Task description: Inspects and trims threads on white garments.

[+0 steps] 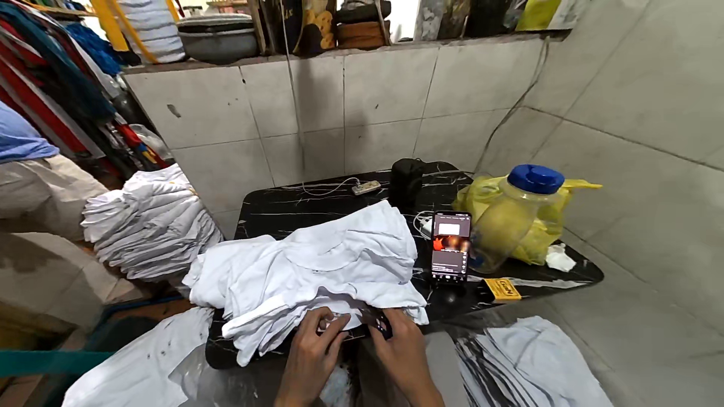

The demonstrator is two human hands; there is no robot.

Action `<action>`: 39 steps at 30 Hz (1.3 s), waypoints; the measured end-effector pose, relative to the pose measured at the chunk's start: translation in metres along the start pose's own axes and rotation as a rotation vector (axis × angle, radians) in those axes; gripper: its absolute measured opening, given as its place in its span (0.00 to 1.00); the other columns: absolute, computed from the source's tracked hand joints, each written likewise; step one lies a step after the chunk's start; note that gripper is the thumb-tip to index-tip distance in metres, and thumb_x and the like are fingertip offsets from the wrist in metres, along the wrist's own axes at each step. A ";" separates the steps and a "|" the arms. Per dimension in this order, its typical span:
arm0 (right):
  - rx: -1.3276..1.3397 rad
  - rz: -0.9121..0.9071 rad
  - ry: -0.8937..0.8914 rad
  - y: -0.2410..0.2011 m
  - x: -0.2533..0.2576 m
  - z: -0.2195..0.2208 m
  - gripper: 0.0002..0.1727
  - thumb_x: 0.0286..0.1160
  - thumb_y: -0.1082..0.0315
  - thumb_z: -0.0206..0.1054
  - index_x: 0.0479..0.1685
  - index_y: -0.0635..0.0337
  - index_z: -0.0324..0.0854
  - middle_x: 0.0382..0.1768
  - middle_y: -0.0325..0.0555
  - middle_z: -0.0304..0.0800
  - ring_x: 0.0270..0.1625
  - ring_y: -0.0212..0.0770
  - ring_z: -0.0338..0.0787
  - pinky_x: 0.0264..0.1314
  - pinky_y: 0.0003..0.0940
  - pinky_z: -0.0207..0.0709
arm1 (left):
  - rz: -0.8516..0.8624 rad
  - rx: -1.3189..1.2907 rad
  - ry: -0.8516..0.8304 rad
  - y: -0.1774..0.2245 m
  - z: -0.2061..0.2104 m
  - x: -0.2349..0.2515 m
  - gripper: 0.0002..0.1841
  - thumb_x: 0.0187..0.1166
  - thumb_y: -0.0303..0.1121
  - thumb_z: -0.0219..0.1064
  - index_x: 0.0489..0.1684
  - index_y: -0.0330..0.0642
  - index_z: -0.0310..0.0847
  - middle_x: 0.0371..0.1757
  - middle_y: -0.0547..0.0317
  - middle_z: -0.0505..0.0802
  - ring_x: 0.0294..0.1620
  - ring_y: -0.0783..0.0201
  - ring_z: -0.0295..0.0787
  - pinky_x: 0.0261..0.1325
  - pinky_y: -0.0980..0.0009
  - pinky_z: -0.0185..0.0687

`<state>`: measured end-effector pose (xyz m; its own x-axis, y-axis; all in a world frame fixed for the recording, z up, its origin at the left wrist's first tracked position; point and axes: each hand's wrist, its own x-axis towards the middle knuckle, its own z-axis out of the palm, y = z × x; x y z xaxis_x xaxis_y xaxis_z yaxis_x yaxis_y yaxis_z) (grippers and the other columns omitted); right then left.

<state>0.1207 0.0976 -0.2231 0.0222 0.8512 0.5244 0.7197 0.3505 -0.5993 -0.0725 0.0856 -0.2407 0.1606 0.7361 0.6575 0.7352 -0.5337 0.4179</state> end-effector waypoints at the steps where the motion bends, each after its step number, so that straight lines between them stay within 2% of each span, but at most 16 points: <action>1: -0.002 0.001 -0.004 0.000 0.000 0.000 0.14 0.62 0.61 0.69 0.40 0.61 0.91 0.30 0.46 0.91 0.33 0.45 0.93 0.36 0.47 0.87 | 0.048 0.011 0.020 -0.001 0.003 0.000 0.12 0.78 0.42 0.73 0.56 0.61 0.94 0.51 0.57 0.90 0.50 0.66 0.86 0.55 0.71 0.85; 5: -0.023 -0.005 0.009 -0.001 -0.002 0.000 0.14 0.62 0.60 0.69 0.37 0.62 0.91 0.30 0.48 0.91 0.32 0.47 0.93 0.33 0.48 0.87 | 0.177 -0.029 0.068 -0.007 0.013 -0.005 0.08 0.78 0.30 0.68 0.44 0.51 0.94 0.48 0.58 0.94 0.54 0.63 0.90 0.62 0.69 0.85; 10: -0.039 -0.042 0.057 0.000 -0.009 0.000 0.14 0.56 0.67 0.72 0.42 0.60 0.89 0.28 0.43 0.91 0.25 0.41 0.91 0.25 0.43 0.85 | -0.031 -0.211 0.081 -0.007 0.003 -0.005 0.08 0.83 0.31 0.65 0.39 0.41 0.89 0.41 0.62 0.95 0.47 0.74 0.92 0.58 0.78 0.88; 13: -0.006 -0.122 -0.031 -0.002 -0.015 -0.002 0.18 0.47 0.73 0.72 0.44 0.56 0.86 0.21 0.38 0.86 0.18 0.39 0.86 0.17 0.42 0.79 | -0.139 -0.412 0.067 -0.012 -0.001 -0.004 0.06 0.82 0.29 0.66 0.41 0.40 0.89 0.44 0.62 0.96 0.47 0.71 0.95 0.56 0.73 0.93; 15: 0.016 -0.171 -0.120 -0.004 -0.018 -0.004 0.17 0.53 0.70 0.73 0.46 0.55 0.86 0.26 0.39 0.89 0.22 0.39 0.88 0.20 0.42 0.81 | -0.142 -0.504 0.054 -0.014 -0.004 -0.004 0.04 0.82 0.30 0.67 0.41 0.41 0.88 0.49 0.59 0.95 0.53 0.66 0.93 0.60 0.68 0.92; 18: -0.021 -0.232 -0.226 -0.006 -0.019 -0.004 0.17 0.72 0.53 0.73 0.49 0.56 0.90 0.36 0.43 0.94 0.32 0.42 0.94 0.29 0.44 0.88 | -0.141 -0.535 0.042 -0.013 -0.005 -0.004 0.05 0.81 0.31 0.68 0.40 0.41 0.89 0.54 0.56 0.93 0.56 0.64 0.92 0.62 0.68 0.91; 22: -0.027 -0.229 -0.296 -0.009 -0.019 0.000 0.19 0.80 0.50 0.67 0.49 0.56 0.91 0.33 0.44 0.93 0.31 0.44 0.94 0.29 0.46 0.87 | -0.146 -0.528 0.034 -0.009 -0.006 -0.004 0.06 0.79 0.33 0.71 0.38 0.41 0.90 0.56 0.55 0.91 0.55 0.66 0.91 0.59 0.71 0.91; 26: -0.074 -0.166 -0.170 -0.011 -0.023 0.008 0.21 0.86 0.48 0.58 0.42 0.52 0.92 0.25 0.41 0.90 0.24 0.42 0.91 0.21 0.44 0.82 | -0.129 -0.587 -0.110 -0.015 -0.014 -0.004 0.12 0.79 0.44 0.73 0.33 0.46 0.90 0.67 0.55 0.86 0.70 0.66 0.82 0.73 0.69 0.81; 28: -0.084 -0.148 -0.064 -0.009 -0.023 0.008 0.21 0.85 0.48 0.59 0.44 0.54 0.91 0.27 0.41 0.91 0.24 0.42 0.91 0.21 0.43 0.83 | -0.115 -0.614 -0.182 -0.018 -0.022 -0.003 0.15 0.79 0.48 0.72 0.33 0.47 0.91 0.68 0.55 0.85 0.71 0.65 0.80 0.73 0.68 0.80; 29: -0.073 -0.140 -0.049 -0.007 -0.022 0.007 0.21 0.83 0.48 0.63 0.50 0.55 0.91 0.32 0.42 0.94 0.27 0.43 0.93 0.24 0.44 0.85 | -0.110 -0.584 -0.186 -0.019 -0.024 -0.002 0.14 0.79 0.49 0.72 0.36 0.48 0.92 0.67 0.56 0.86 0.71 0.65 0.81 0.74 0.67 0.80; 30: -0.061 -0.141 -0.055 -0.003 -0.021 0.005 0.20 0.79 0.49 0.67 0.55 0.55 0.90 0.35 0.42 0.95 0.29 0.43 0.94 0.26 0.45 0.87 | -0.105 -0.521 -0.166 -0.019 -0.024 -0.001 0.13 0.78 0.48 0.74 0.39 0.49 0.93 0.65 0.57 0.88 0.69 0.65 0.83 0.73 0.67 0.82; 32: -0.040 -0.152 -0.106 0.003 -0.018 0.000 0.21 0.67 0.58 0.75 0.60 0.54 0.89 0.38 0.44 0.96 0.30 0.46 0.95 0.27 0.50 0.87 | -0.077 -0.362 -0.122 -0.017 -0.018 0.001 0.10 0.76 0.44 0.76 0.43 0.50 0.93 0.60 0.58 0.90 0.64 0.69 0.86 0.69 0.72 0.85; 33: -0.039 -0.154 -0.121 0.005 -0.015 -0.001 0.22 0.59 0.65 0.75 0.57 0.54 0.91 0.36 0.45 0.96 0.29 0.48 0.95 0.27 0.52 0.87 | -0.068 -0.282 -0.109 -0.016 -0.013 0.001 0.08 0.76 0.41 0.76 0.45 0.50 0.93 0.60 0.58 0.90 0.62 0.69 0.86 0.67 0.73 0.85; 34: -0.050 -0.151 -0.115 0.006 -0.013 -0.002 0.19 0.56 0.69 0.74 0.52 0.55 0.92 0.33 0.46 0.95 0.29 0.49 0.95 0.27 0.53 0.87 | -0.065 -0.213 -0.099 -0.015 -0.008 0.002 0.08 0.76 0.37 0.74 0.48 0.51 0.93 0.59 0.58 0.90 0.62 0.69 0.86 0.67 0.73 0.85; 37: -0.086 -0.117 -0.026 0.007 0.000 0.001 0.09 0.59 0.69 0.68 0.35 0.60 0.91 0.24 0.47 0.91 0.27 0.49 0.93 0.29 0.52 0.86 | -0.074 -0.099 -0.060 -0.009 0.001 0.007 0.19 0.67 0.26 0.65 0.54 0.55 0.92 0.60 0.58 0.89 0.63 0.65 0.85 0.66 0.68 0.84; 39: -0.051 -0.046 -0.034 0.005 0.010 0.002 0.08 0.59 0.70 0.69 0.32 0.64 0.90 0.25 0.51 0.91 0.30 0.52 0.94 0.34 0.55 0.86 | -0.091 -0.098 -0.026 -0.007 0.005 0.011 0.23 0.62 0.22 0.64 0.55 0.54 0.92 0.60 0.57 0.88 0.63 0.63 0.86 0.64 0.67 0.86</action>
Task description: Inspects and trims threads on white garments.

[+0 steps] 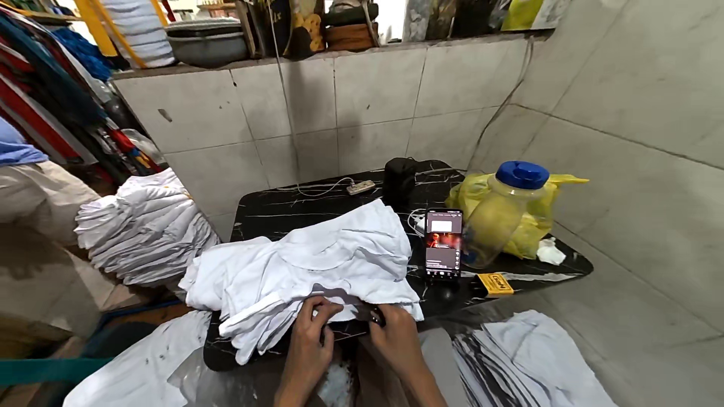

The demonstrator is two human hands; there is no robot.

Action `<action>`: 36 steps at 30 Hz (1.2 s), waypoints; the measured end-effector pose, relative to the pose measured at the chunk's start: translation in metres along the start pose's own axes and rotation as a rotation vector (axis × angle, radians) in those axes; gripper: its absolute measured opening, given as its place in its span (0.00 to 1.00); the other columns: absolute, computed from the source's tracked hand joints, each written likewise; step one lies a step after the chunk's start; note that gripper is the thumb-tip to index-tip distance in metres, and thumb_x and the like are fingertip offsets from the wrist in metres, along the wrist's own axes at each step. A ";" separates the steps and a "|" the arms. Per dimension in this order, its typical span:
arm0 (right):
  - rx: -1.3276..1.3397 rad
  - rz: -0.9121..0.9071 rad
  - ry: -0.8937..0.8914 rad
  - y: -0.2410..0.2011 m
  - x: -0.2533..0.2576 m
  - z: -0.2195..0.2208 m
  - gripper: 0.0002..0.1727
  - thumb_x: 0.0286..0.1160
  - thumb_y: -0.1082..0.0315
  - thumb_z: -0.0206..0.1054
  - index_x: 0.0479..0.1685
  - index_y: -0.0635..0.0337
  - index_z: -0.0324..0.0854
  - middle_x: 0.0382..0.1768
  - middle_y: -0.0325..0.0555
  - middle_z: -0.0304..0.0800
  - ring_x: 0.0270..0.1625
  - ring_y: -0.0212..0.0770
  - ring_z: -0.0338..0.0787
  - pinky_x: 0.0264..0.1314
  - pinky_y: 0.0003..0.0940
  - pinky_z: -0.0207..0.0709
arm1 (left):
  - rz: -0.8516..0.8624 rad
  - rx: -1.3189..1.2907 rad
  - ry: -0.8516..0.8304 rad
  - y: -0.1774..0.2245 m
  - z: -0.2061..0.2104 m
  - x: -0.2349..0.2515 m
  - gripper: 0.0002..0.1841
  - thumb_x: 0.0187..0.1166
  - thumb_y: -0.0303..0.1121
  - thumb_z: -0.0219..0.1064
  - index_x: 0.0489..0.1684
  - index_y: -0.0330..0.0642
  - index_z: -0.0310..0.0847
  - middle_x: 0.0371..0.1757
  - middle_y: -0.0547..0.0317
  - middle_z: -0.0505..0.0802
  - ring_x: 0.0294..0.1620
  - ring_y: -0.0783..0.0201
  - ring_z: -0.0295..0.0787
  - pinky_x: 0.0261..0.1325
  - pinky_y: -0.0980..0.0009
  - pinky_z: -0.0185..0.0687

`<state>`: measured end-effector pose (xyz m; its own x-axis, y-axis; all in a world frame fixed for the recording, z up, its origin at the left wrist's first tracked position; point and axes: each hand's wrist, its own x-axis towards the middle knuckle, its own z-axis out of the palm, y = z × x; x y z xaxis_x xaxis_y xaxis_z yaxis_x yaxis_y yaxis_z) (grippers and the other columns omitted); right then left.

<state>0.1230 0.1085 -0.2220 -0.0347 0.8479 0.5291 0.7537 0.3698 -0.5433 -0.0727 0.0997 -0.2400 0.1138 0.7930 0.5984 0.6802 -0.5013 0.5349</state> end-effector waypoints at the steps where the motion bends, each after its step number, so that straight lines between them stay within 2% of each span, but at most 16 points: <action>1: 0.024 0.032 -0.011 -0.002 0.005 0.001 0.09 0.58 0.71 0.69 0.34 0.65 0.91 0.27 0.52 0.92 0.32 0.53 0.94 0.36 0.56 0.86 | -0.013 -0.007 0.017 0.000 0.001 0.002 0.23 0.62 0.22 0.65 0.55 0.54 0.92 0.60 0.56 0.88 0.62 0.64 0.86 0.64 0.68 0.86; 4: 0.073 0.104 -0.033 -0.004 0.017 0.003 0.11 0.56 0.68 0.72 0.37 0.64 0.91 0.29 0.50 0.93 0.35 0.52 0.94 0.40 0.57 0.86 | -0.025 -0.003 0.064 -0.001 0.005 0.005 0.20 0.64 0.24 0.70 0.55 0.54 0.93 0.59 0.55 0.87 0.59 0.65 0.86 0.61 0.70 0.86; 6: 0.099 0.153 -0.059 -0.007 0.021 0.002 0.12 0.57 0.67 0.75 0.38 0.64 0.92 0.30 0.51 0.93 0.37 0.52 0.94 0.43 0.59 0.86 | 0.001 0.036 0.087 -0.002 0.009 0.006 0.19 0.66 0.28 0.72 0.55 0.57 0.93 0.58 0.55 0.88 0.58 0.62 0.86 0.60 0.67 0.86; 10: 0.089 0.171 -0.048 -0.008 0.023 0.004 0.11 0.56 0.65 0.75 0.34 0.62 0.91 0.26 0.48 0.92 0.33 0.50 0.93 0.40 0.56 0.86 | 0.140 0.118 0.092 0.003 0.013 0.014 0.12 0.73 0.35 0.73 0.51 0.62 0.95 0.54 0.55 0.91 0.59 0.58 0.87 0.65 0.61 0.84; 14: 0.076 0.174 -0.068 -0.006 0.021 0.001 0.11 0.57 0.65 0.76 0.35 0.62 0.91 0.27 0.48 0.93 0.35 0.50 0.94 0.41 0.57 0.86 | 0.226 0.082 0.098 -0.005 0.015 0.013 0.07 0.79 0.35 0.71 0.44 0.51 0.96 0.47 0.59 0.94 0.54 0.63 0.89 0.63 0.68 0.85; 16: 0.103 0.110 -0.081 0.000 0.016 -0.001 0.10 0.57 0.65 0.75 0.35 0.60 0.92 0.28 0.47 0.93 0.35 0.49 0.94 0.41 0.56 0.86 | 0.224 0.007 0.061 -0.009 0.010 0.009 0.07 0.80 0.37 0.71 0.40 0.48 0.95 0.45 0.62 0.95 0.52 0.68 0.90 0.63 0.72 0.85; 17: 0.143 0.057 -0.123 0.005 0.012 -0.003 0.10 0.59 0.66 0.75 0.37 0.59 0.93 0.30 0.46 0.94 0.36 0.47 0.95 0.43 0.55 0.87 | 0.212 -0.059 0.026 -0.010 0.005 0.006 0.07 0.80 0.37 0.71 0.39 0.48 0.94 0.44 0.64 0.95 0.52 0.69 0.91 0.62 0.73 0.86; 19: 0.252 -0.027 -0.327 0.016 0.007 -0.014 0.09 0.67 0.62 0.75 0.40 0.56 0.94 0.32 0.44 0.95 0.38 0.45 0.95 0.46 0.55 0.87 | 0.167 -0.247 -0.042 -0.009 -0.006 0.003 0.07 0.80 0.38 0.72 0.36 0.48 0.93 0.43 0.67 0.96 0.52 0.71 0.91 0.63 0.71 0.86; 20: 0.283 -0.045 -0.448 0.021 0.008 -0.020 0.11 0.70 0.59 0.75 0.37 0.57 0.92 0.31 0.47 0.94 0.38 0.47 0.93 0.47 0.57 0.86 | 0.134 -0.348 -0.068 -0.007 -0.012 0.003 0.08 0.80 0.39 0.72 0.35 0.47 0.92 0.43 0.66 0.96 0.52 0.70 0.91 0.63 0.70 0.86; 22: 0.293 -0.038 -0.576 0.028 0.007 -0.026 0.15 0.73 0.55 0.74 0.32 0.58 0.91 0.29 0.48 0.92 0.37 0.48 0.92 0.47 0.57 0.84 | 0.075 -0.431 -0.116 -0.005 -0.022 0.004 0.11 0.83 0.40 0.70 0.36 0.44 0.90 0.51 0.61 0.94 0.60 0.66 0.90 0.69 0.64 0.85; 24: 0.275 0.010 -0.523 0.025 0.005 -0.025 0.12 0.73 0.57 0.73 0.38 0.57 0.93 0.34 0.48 0.94 0.43 0.47 0.93 0.52 0.57 0.85 | 0.044 -0.390 -0.129 -0.007 -0.023 0.009 0.13 0.88 0.39 0.63 0.38 0.42 0.89 0.59 0.57 0.93 0.64 0.64 0.88 0.72 0.62 0.84; 26: 0.231 0.087 -0.436 0.013 0.006 -0.025 0.13 0.68 0.65 0.73 0.49 0.59 0.93 0.43 0.51 0.96 0.51 0.52 0.94 0.61 0.60 0.83 | 0.048 -0.278 -0.085 -0.007 -0.017 0.014 0.12 0.88 0.34 0.61 0.43 0.42 0.91 0.58 0.59 0.94 0.64 0.65 0.90 0.73 0.63 0.84; 28: 0.171 0.136 -0.368 0.004 0.010 -0.024 0.15 0.64 0.67 0.73 0.50 0.62 0.91 0.43 0.53 0.95 0.52 0.55 0.93 0.62 0.60 0.82 | 0.054 -0.135 -0.047 -0.007 -0.010 0.017 0.09 0.84 0.31 0.64 0.48 0.45 0.92 0.55 0.62 0.95 0.62 0.66 0.90 0.72 0.64 0.85; 30: 0.141 0.142 -0.327 0.000 0.012 -0.023 0.16 0.63 0.67 0.74 0.49 0.63 0.91 0.41 0.53 0.95 0.49 0.55 0.94 0.59 0.60 0.83 | 0.048 -0.042 -0.025 -0.005 -0.006 0.018 0.09 0.81 0.36 0.69 0.51 0.48 0.93 0.55 0.63 0.95 0.61 0.67 0.91 0.70 0.66 0.86; 33: 0.125 0.132 -0.268 -0.002 0.011 -0.019 0.17 0.58 0.66 0.77 0.47 0.64 0.90 0.38 0.53 0.95 0.45 0.55 0.95 0.53 0.60 0.85 | 0.035 -0.002 -0.002 -0.004 -0.005 0.019 0.12 0.79 0.47 0.72 0.47 0.52 0.95 0.53 0.67 0.96 0.57 0.71 0.92 0.64 0.70 0.88; 36: 0.128 0.172 -0.301 -0.006 0.012 -0.018 0.20 0.61 0.64 0.78 0.52 0.65 0.89 0.39 0.56 0.94 0.46 0.57 0.94 0.56 0.61 0.84 | -0.007 0.121 0.022 0.003 -0.003 0.020 0.15 0.76 0.53 0.72 0.46 0.56 0.96 0.49 0.66 0.96 0.50 0.67 0.93 0.53 0.65 0.91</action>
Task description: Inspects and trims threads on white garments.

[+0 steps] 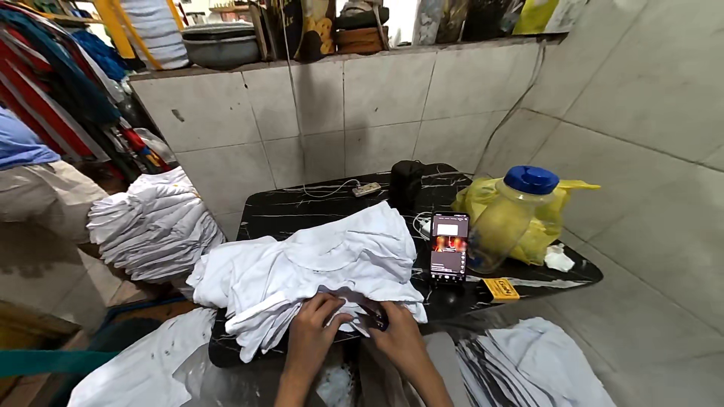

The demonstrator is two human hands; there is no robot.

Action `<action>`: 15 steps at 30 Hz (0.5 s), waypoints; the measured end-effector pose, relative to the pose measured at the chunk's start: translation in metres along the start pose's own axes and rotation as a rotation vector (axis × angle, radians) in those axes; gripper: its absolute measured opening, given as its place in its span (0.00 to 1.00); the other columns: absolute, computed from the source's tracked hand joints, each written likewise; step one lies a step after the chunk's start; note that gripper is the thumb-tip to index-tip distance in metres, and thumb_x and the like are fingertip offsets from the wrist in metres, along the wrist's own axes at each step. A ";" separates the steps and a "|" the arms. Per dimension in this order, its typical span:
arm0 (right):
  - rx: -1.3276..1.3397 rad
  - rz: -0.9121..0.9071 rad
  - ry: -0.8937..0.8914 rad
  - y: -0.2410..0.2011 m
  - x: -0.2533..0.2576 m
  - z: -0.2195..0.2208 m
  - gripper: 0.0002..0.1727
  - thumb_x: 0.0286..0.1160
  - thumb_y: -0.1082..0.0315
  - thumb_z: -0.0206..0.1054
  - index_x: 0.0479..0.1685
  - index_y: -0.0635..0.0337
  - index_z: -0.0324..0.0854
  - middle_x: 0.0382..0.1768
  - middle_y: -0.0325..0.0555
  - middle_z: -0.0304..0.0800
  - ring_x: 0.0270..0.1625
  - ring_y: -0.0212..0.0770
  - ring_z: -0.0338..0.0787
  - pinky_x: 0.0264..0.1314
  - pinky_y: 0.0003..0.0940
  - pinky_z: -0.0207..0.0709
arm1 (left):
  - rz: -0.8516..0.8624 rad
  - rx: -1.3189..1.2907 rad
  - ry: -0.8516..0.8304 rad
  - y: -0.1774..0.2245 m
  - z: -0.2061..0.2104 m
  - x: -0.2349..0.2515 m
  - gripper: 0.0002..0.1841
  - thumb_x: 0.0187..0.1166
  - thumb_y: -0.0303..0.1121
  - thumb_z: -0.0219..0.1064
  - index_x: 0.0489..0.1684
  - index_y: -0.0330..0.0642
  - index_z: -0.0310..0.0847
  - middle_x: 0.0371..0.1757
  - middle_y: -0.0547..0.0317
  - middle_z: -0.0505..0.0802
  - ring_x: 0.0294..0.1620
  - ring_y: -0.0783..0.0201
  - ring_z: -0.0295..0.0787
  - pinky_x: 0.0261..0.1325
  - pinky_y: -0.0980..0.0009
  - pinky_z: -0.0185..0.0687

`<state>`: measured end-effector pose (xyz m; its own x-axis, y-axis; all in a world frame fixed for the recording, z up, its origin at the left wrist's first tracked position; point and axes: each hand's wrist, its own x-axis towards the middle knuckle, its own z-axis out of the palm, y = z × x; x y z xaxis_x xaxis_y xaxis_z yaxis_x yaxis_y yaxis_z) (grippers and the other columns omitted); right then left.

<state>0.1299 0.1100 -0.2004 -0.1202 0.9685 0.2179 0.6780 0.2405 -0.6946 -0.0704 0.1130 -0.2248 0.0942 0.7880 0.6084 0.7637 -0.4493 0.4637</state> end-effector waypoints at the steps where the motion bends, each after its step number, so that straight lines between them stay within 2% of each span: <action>1: -0.005 0.010 -0.012 -0.002 0.000 0.000 0.20 0.61 0.64 0.78 0.52 0.66 0.89 0.40 0.56 0.94 0.47 0.58 0.94 0.57 0.62 0.84 | 0.002 0.058 0.008 0.004 0.002 0.000 0.15 0.76 0.53 0.72 0.46 0.57 0.97 0.49 0.65 0.95 0.50 0.64 0.93 0.50 0.62 0.91; 3: -0.038 0.005 -0.005 -0.004 -0.001 0.002 0.19 0.62 0.64 0.78 0.49 0.66 0.90 0.39 0.57 0.94 0.47 0.59 0.94 0.56 0.62 0.84 | 0.039 0.130 0.009 0.010 0.007 -0.002 0.11 0.76 0.46 0.71 0.43 0.57 0.97 0.49 0.63 0.96 0.52 0.60 0.94 0.51 0.61 0.91; 5: -0.060 -0.009 0.020 -0.003 -0.004 0.003 0.17 0.65 0.59 0.76 0.45 0.64 0.91 0.36 0.55 0.95 0.45 0.57 0.95 0.54 0.61 0.85 | 0.067 0.119 -0.009 0.011 0.007 -0.002 0.08 0.78 0.39 0.70 0.39 0.53 0.96 0.47 0.62 0.96 0.51 0.62 0.93 0.51 0.64 0.92; 6: -0.066 -0.039 0.052 0.000 -0.005 0.004 0.19 0.68 0.54 0.74 0.41 0.63 0.91 0.33 0.53 0.94 0.41 0.55 0.95 0.50 0.60 0.85 | 0.070 0.103 -0.024 0.010 0.005 -0.002 0.08 0.79 0.38 0.68 0.38 0.50 0.95 0.46 0.62 0.95 0.50 0.63 0.94 0.51 0.66 0.92; 8: -0.039 -0.083 0.081 0.009 -0.007 0.006 0.30 0.72 0.37 0.69 0.38 0.60 0.92 0.28 0.49 0.92 0.36 0.50 0.93 0.45 0.58 0.86 | 0.046 0.042 -0.078 0.008 -0.001 0.000 0.11 0.85 0.40 0.63 0.39 0.47 0.91 0.42 0.62 0.94 0.47 0.65 0.92 0.51 0.67 0.90; 10: -0.024 -0.094 0.049 0.013 -0.010 0.004 0.34 0.72 0.31 0.65 0.39 0.58 0.92 0.29 0.46 0.92 0.36 0.48 0.92 0.45 0.56 0.85 | -0.004 -0.053 -0.147 0.005 -0.008 0.001 0.13 0.88 0.40 0.59 0.42 0.44 0.88 0.41 0.61 0.93 0.46 0.66 0.92 0.54 0.67 0.89; 13: -0.057 -0.153 0.036 0.014 -0.011 0.005 0.28 0.75 0.38 0.67 0.45 0.57 0.92 0.30 0.46 0.93 0.37 0.48 0.93 0.46 0.56 0.86 | -0.029 -0.111 -0.196 0.004 -0.013 0.003 0.13 0.90 0.39 0.56 0.45 0.43 0.86 0.41 0.60 0.91 0.42 0.67 0.90 0.51 0.68 0.89; 15: -0.078 -0.201 0.031 0.010 -0.010 0.008 0.22 0.75 0.45 0.70 0.49 0.55 0.92 0.31 0.46 0.95 0.36 0.49 0.95 0.45 0.57 0.88 | -0.021 -0.118 -0.198 0.005 -0.015 0.003 0.13 0.90 0.39 0.56 0.46 0.43 0.86 0.43 0.60 0.91 0.44 0.68 0.90 0.52 0.69 0.89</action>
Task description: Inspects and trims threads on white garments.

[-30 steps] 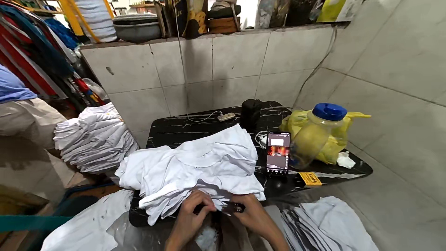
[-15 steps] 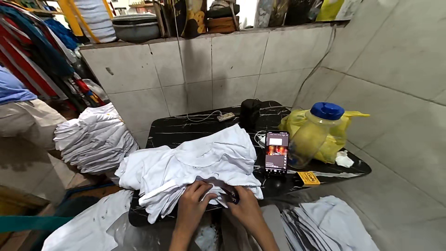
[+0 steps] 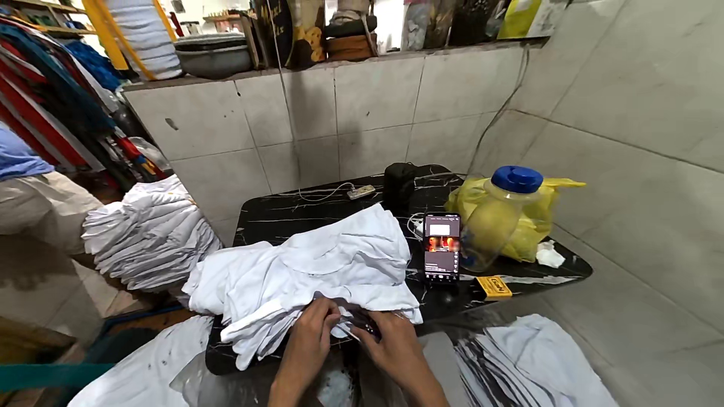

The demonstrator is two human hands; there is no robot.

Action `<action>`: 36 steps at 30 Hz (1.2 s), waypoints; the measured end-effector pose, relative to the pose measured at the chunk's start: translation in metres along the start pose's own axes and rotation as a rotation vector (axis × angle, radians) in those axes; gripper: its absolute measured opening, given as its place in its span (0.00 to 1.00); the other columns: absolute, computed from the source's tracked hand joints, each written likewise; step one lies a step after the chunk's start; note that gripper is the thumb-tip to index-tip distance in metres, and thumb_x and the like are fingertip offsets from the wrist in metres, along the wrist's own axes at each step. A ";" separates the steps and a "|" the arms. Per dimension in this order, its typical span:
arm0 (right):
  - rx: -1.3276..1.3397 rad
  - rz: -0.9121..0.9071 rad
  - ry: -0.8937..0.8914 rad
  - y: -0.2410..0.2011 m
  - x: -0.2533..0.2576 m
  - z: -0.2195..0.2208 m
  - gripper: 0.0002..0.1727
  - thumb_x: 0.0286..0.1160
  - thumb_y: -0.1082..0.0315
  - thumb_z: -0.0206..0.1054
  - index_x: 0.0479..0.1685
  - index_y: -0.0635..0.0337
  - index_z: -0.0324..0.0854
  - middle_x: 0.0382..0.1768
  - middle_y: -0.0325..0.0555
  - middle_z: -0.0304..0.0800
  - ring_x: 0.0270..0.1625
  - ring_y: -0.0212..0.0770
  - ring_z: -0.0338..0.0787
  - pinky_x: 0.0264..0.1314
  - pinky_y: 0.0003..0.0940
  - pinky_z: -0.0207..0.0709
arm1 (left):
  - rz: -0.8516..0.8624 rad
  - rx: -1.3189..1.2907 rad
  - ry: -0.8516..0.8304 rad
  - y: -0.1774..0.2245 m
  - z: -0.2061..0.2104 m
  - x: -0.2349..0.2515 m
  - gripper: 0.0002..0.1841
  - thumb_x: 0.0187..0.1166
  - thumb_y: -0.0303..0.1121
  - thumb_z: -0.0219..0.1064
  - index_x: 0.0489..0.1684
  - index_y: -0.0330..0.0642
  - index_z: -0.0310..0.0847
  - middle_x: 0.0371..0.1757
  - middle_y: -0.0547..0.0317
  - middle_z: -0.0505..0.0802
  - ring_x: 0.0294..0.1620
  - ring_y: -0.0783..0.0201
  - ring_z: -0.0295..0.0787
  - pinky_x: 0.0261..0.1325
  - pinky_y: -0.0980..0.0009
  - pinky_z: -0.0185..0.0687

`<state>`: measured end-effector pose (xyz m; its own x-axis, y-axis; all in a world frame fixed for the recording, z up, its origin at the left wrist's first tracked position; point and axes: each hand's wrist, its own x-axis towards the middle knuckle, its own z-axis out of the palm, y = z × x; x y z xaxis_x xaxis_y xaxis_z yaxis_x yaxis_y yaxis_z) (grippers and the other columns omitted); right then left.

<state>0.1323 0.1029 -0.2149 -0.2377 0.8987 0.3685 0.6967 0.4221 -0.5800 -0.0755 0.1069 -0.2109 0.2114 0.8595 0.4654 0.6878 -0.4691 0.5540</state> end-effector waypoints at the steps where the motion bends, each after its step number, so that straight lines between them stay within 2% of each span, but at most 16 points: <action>1: 0.014 -0.007 -0.037 -0.002 0.001 0.001 0.21 0.76 0.47 0.69 0.52 0.54 0.92 0.31 0.46 0.95 0.36 0.49 0.95 0.44 0.57 0.87 | 0.006 0.000 -0.002 0.001 -0.001 -0.001 0.13 0.90 0.40 0.56 0.46 0.44 0.86 0.43 0.61 0.90 0.44 0.68 0.89 0.52 0.71 0.88; 3: 0.036 0.001 -0.100 -0.008 0.002 0.004 0.22 0.83 0.46 0.63 0.56 0.51 0.91 0.31 0.47 0.95 0.37 0.51 0.95 0.43 0.59 0.86 | 0.033 -0.010 -0.019 0.003 -0.004 -0.003 0.14 0.90 0.42 0.58 0.45 0.45 0.86 0.45 0.61 0.90 0.46 0.69 0.89 0.53 0.71 0.88; 6: -0.028 0.004 0.079 -0.007 -0.001 0.017 0.25 0.86 0.44 0.57 0.44 0.52 0.94 0.24 0.45 0.92 0.29 0.49 0.94 0.34 0.56 0.86 | 0.112 -0.154 -0.150 0.004 -0.021 -0.009 0.15 0.87 0.45 0.62 0.41 0.45 0.88 0.47 0.61 0.92 0.51 0.69 0.89 0.59 0.69 0.87; 8: -0.063 0.004 0.188 -0.005 -0.002 0.019 0.25 0.82 0.44 0.61 0.38 0.55 0.93 0.21 0.45 0.91 0.26 0.49 0.93 0.30 0.55 0.86 | 0.106 -0.240 -0.287 0.003 -0.037 -0.014 0.19 0.82 0.51 0.68 0.33 0.45 0.91 0.43 0.63 0.94 0.47 0.70 0.90 0.56 0.68 0.87; 12: -0.189 0.148 0.033 -0.018 -0.003 0.008 0.28 0.67 0.45 0.74 0.56 0.60 0.90 0.40 0.60 0.93 0.33 0.59 0.94 0.35 0.59 0.87 | 0.062 0.146 -0.254 -0.008 -0.046 -0.010 0.21 0.89 0.54 0.57 0.63 0.54 0.88 0.65 0.62 0.92 0.69 0.59 0.86 0.73 0.55 0.81; 14: -0.232 0.323 -0.160 -0.034 0.002 -0.008 0.27 0.70 0.53 0.73 0.63 0.62 0.86 0.53 0.65 0.91 0.44 0.64 0.94 0.45 0.62 0.85 | 0.059 0.346 -0.244 -0.012 -0.046 -0.003 0.22 0.84 0.50 0.63 0.74 0.60 0.82 0.67 0.53 0.89 0.69 0.44 0.84 0.67 0.42 0.81; 16: -0.245 0.466 -0.236 -0.040 0.006 -0.027 0.23 0.71 0.59 0.72 0.60 0.67 0.86 0.53 0.67 0.91 0.49 0.68 0.93 0.51 0.67 0.83 | 0.092 0.494 -0.185 -0.017 -0.054 0.005 0.20 0.74 0.48 0.75 0.64 0.60 0.88 0.61 0.45 0.90 0.64 0.36 0.85 0.60 0.35 0.80; 18: -0.143 0.515 -0.269 -0.033 0.006 -0.044 0.19 0.75 0.59 0.71 0.50 0.69 0.88 0.44 0.66 0.92 0.51 0.67 0.92 0.56 0.67 0.81 | 0.141 0.546 -0.083 -0.028 -0.068 0.011 0.09 0.69 0.43 0.78 0.43 0.56 0.93 0.56 0.49 0.92 0.62 0.39 0.85 0.62 0.34 0.76; 20: 0.108 0.392 -0.127 -0.015 0.008 -0.046 0.14 0.76 0.61 0.69 0.37 0.67 0.88 0.30 0.55 0.90 0.37 0.52 0.91 0.46 0.54 0.84 | 0.153 0.467 0.017 -0.040 -0.085 0.019 0.05 0.73 0.40 0.73 0.37 0.54 0.94 0.56 0.55 0.92 0.64 0.44 0.85 0.64 0.38 0.75; 22: 0.408 0.233 0.121 -0.004 0.024 -0.034 0.13 0.78 0.63 0.66 0.31 0.63 0.86 0.24 0.41 0.84 0.29 0.33 0.84 0.35 0.34 0.80 | 0.105 0.370 0.135 -0.051 -0.094 0.030 0.14 0.80 0.46 0.65 0.39 0.50 0.94 0.56 0.57 0.93 0.64 0.49 0.86 0.64 0.42 0.79; 24: 0.550 0.136 0.208 -0.003 0.047 -0.024 0.13 0.81 0.59 0.68 0.41 0.61 0.89 0.34 0.39 0.90 0.38 0.30 0.88 0.45 0.33 0.85 | 0.026 0.305 0.156 -0.063 -0.094 0.041 0.18 0.84 0.49 0.62 0.43 0.47 0.94 0.54 0.57 0.93 0.61 0.51 0.87 0.63 0.45 0.81; 26: 0.421 0.055 0.195 -0.001 0.069 -0.017 0.19 0.78 0.52 0.72 0.60 0.52 0.88 0.52 0.37 0.94 0.52 0.34 0.92 0.57 0.41 0.87 | -0.007 0.279 0.093 -0.075 -0.095 0.052 0.19 0.86 0.48 0.60 0.45 0.46 0.93 0.51 0.58 0.93 0.57 0.54 0.88 0.62 0.48 0.84; 28: 0.169 -0.024 0.235 -0.001 0.086 -0.010 0.29 0.71 0.49 0.78 0.70 0.49 0.83 0.64 0.44 0.87 0.48 0.45 0.93 0.48 0.52 0.89 | 0.006 0.267 0.042 -0.085 -0.096 0.063 0.21 0.87 0.51 0.58 0.42 0.48 0.94 0.48 0.61 0.94 0.56 0.56 0.88 0.62 0.49 0.82; 31: -0.035 -0.018 0.302 0.006 0.100 -0.005 0.42 0.65 0.41 0.79 0.80 0.49 0.77 0.76 0.58 0.77 0.29 0.51 0.91 0.30 0.55 0.87 | 0.042 0.287 0.137 -0.087 -0.097 0.085 0.21 0.84 0.53 0.60 0.35 0.47 0.93 0.41 0.59 0.93 0.50 0.54 0.88 0.57 0.45 0.80; 34: -0.101 0.072 0.118 0.004 0.090 -0.007 0.47 0.69 0.32 0.70 0.86 0.51 0.71 0.76 0.61 0.79 0.36 0.56 0.94 0.39 0.60 0.88 | -0.021 0.342 0.092 -0.088 -0.109 0.130 0.19 0.87 0.49 0.60 0.55 0.46 0.90 0.60 0.50 0.91 0.66 0.44 0.84 0.70 0.35 0.72; 36: -0.122 0.122 -0.083 -0.007 0.063 -0.015 0.43 0.73 0.39 0.71 0.86 0.53 0.70 0.73 0.63 0.82 0.44 0.61 0.95 0.48 0.62 0.88 | -0.148 0.332 -0.109 -0.105 -0.108 0.158 0.23 0.91 0.50 0.54 0.71 0.48 0.83 0.72 0.47 0.86 0.75 0.42 0.80 0.77 0.33 0.66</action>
<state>0.1223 0.1552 -0.1770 -0.1985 0.9511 0.2367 0.7994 0.2969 -0.5224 -0.1889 0.2700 -0.1209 0.1537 0.9379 0.3111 0.9004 -0.2626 0.3470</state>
